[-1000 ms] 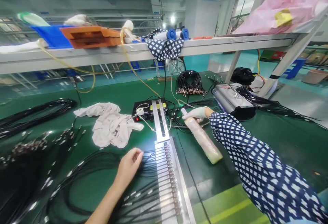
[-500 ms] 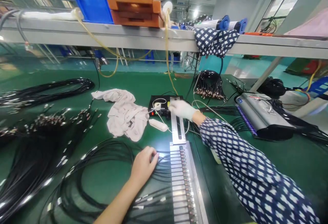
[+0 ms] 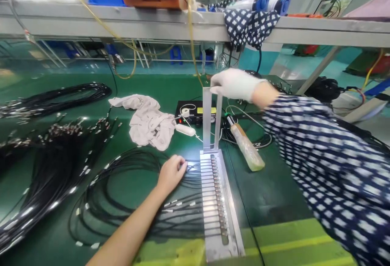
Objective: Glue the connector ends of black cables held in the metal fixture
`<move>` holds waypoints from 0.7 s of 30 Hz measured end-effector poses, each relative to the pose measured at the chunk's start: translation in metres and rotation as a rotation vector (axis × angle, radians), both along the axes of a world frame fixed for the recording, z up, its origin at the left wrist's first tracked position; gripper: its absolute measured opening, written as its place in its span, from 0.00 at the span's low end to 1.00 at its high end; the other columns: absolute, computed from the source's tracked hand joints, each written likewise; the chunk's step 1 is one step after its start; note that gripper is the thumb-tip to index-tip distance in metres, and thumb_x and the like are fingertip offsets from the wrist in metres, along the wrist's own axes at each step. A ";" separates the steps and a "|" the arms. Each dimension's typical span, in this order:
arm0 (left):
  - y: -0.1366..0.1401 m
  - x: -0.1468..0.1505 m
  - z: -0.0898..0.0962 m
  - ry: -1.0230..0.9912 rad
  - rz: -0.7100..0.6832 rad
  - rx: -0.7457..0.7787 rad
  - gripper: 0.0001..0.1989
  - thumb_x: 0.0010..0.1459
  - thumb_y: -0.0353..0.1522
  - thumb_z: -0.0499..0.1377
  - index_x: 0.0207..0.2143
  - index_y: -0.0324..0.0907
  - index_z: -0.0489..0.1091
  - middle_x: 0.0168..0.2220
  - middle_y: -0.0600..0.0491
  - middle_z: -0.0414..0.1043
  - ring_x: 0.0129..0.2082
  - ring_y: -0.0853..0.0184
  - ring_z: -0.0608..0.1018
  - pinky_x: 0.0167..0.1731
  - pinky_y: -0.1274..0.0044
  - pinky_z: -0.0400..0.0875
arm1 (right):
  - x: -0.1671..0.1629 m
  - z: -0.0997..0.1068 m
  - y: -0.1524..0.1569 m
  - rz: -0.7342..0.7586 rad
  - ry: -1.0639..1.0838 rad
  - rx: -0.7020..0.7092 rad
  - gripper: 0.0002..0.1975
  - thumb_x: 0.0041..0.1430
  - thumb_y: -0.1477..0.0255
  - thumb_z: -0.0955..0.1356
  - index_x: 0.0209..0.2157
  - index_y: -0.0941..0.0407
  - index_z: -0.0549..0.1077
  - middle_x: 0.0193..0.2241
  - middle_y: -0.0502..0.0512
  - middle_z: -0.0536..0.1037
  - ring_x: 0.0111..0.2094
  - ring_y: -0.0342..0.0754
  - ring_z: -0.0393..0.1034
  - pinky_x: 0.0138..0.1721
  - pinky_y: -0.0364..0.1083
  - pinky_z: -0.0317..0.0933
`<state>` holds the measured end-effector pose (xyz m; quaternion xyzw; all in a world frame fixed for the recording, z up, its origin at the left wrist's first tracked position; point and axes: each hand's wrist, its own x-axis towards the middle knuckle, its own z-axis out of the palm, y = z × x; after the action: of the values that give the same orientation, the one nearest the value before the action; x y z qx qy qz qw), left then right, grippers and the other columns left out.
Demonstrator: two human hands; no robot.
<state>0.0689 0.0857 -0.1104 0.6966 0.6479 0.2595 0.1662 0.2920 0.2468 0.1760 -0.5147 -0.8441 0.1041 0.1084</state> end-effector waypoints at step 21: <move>-0.204 0.040 0.039 -0.408 -0.092 -0.654 0.24 0.60 0.47 0.56 0.56 0.50 0.72 0.37 0.49 0.76 0.37 0.60 0.74 0.42 0.71 0.68 | 0.119 -0.231 -0.276 0.104 0.214 -0.235 0.14 0.67 0.69 0.61 0.48 0.55 0.75 0.52 0.63 0.72 0.52 0.59 0.66 0.53 0.60 0.63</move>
<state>0.1086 -0.1181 -0.0715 0.5693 0.6182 0.1649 0.5163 0.4107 -0.0295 -0.0546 -0.4654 -0.8353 0.2619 0.1310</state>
